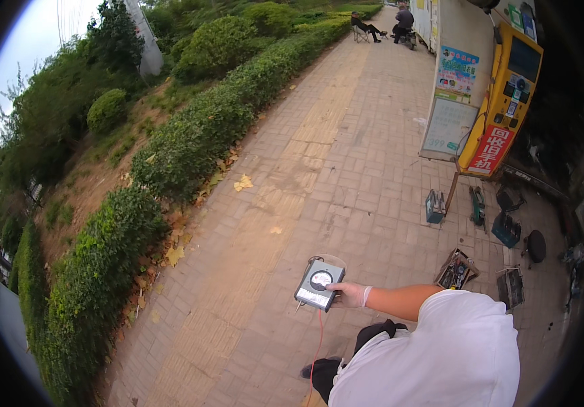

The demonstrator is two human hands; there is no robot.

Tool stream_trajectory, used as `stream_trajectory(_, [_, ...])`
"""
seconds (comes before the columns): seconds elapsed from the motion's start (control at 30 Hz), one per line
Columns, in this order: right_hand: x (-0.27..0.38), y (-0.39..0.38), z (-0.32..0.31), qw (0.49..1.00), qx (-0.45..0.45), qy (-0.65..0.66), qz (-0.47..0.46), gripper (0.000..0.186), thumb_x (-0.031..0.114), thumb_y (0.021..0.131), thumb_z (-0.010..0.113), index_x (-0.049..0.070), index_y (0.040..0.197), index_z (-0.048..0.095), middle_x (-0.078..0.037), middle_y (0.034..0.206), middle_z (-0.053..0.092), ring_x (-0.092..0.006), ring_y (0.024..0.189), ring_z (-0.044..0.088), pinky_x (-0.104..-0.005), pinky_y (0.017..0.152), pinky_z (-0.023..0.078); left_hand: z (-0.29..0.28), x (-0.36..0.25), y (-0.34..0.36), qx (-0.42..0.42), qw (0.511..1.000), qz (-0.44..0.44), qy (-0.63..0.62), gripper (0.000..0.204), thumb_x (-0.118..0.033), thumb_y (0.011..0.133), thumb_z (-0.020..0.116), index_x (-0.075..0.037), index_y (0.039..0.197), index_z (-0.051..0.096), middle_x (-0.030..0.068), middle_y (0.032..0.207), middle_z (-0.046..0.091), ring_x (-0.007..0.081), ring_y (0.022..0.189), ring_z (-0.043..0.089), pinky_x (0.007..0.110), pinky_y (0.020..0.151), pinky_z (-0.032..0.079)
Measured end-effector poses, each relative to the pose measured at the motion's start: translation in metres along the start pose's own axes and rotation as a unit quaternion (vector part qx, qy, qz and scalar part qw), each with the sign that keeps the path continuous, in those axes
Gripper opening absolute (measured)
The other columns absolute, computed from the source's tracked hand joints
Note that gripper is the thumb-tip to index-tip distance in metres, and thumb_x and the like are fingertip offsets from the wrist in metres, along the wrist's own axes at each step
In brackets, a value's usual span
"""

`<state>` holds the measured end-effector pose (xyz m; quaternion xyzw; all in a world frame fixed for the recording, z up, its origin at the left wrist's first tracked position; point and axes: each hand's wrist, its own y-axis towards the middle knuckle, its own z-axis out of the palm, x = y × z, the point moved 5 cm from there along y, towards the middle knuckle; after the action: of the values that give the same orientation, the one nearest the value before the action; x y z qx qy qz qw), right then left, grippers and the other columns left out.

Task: The person uses a cordless drill to remove screws from the floorboard of an electric scooter, then lifts the floorboard to expose the battery. They retrieve a battery tester, connect it to the battery terminals, and observe the gauge. After testing, they use the drill to reinstall screws and secure the floorboard back in place.

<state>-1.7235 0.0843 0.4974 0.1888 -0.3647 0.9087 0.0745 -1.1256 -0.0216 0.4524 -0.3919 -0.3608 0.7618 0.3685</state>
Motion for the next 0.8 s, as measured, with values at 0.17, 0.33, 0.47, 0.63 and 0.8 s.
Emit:
stream_trajectory(0.17, [-0.054,0.048,0.116,0.997,-0.036,0.036,-0.058,0.075,0.028,0.085,0.079,0.010,0.147,0.041,-0.008,0.146,0.050,-0.0284,0.136,0.047,-0.0493,0.119,0.034,0.086,-0.158,0.016,-0.019,0.985,0.159,0.058,0.033,-0.048,0.097,0.062,-0.017,0.108,0.062,-0.0015,0.096,0.053,0.0164,0.090,0.049,0.035,0.083,0.042])
stream_trajectory(0.33, [-0.083,0.101,0.222,0.997,-0.014,0.022,-0.067,0.075,0.036,0.086,0.078,0.013,0.147,0.042,-0.008,0.148,0.047,-0.0272,0.137,0.045,-0.0505,0.118,0.034,0.121,-0.323,0.031,-0.120,0.966,0.205,0.103,0.041,-0.048,0.098,0.061,-0.016,0.123,0.057,-0.0020,0.104,0.049,0.0144,0.086,0.046,0.031,0.076,0.041])
stream_trajectory(0.47, [-0.097,0.193,0.313,0.995,0.086,0.021,-0.051,0.079,0.039,0.083,0.082,0.013,0.146,0.043,-0.007,0.147,0.049,-0.0247,0.137,0.046,-0.0528,0.116,0.035,0.094,-0.430,0.104,-0.069,0.951,0.280,0.113,0.037,-0.045,0.099,0.060,-0.016,0.123,0.059,-0.0015,0.102,0.049,0.0134,0.081,0.044,0.033,0.072,0.043])
stream_trajectory(0.63, [-0.159,0.382,0.461,0.999,0.030,-0.039,0.019,0.066,0.027,0.085,0.081,0.011,0.140,0.049,-0.008,0.138,0.056,-0.0245,0.128,0.053,-0.0473,0.113,0.042,0.017,-0.493,0.170,-0.066,0.974,0.206,-0.069,0.030,-0.041,0.101,0.054,-0.012,0.105,0.059,-0.0002,0.084,0.052,0.0151,0.068,0.046,0.032,0.066,0.044])
stream_trajectory(0.8, [-0.273,0.501,0.647,0.976,0.066,-0.150,0.145,0.064,0.028,0.084,0.081,0.013,0.138,0.050,-0.007,0.137,0.055,-0.0268,0.125,0.056,-0.0450,0.109,0.046,-0.037,-0.564,0.112,-0.082,0.861,0.338,-0.371,0.018,-0.027,0.101,0.053,-0.009,0.099,0.056,0.0019,0.081,0.056,0.0149,0.066,0.049,0.031,0.065,0.042])
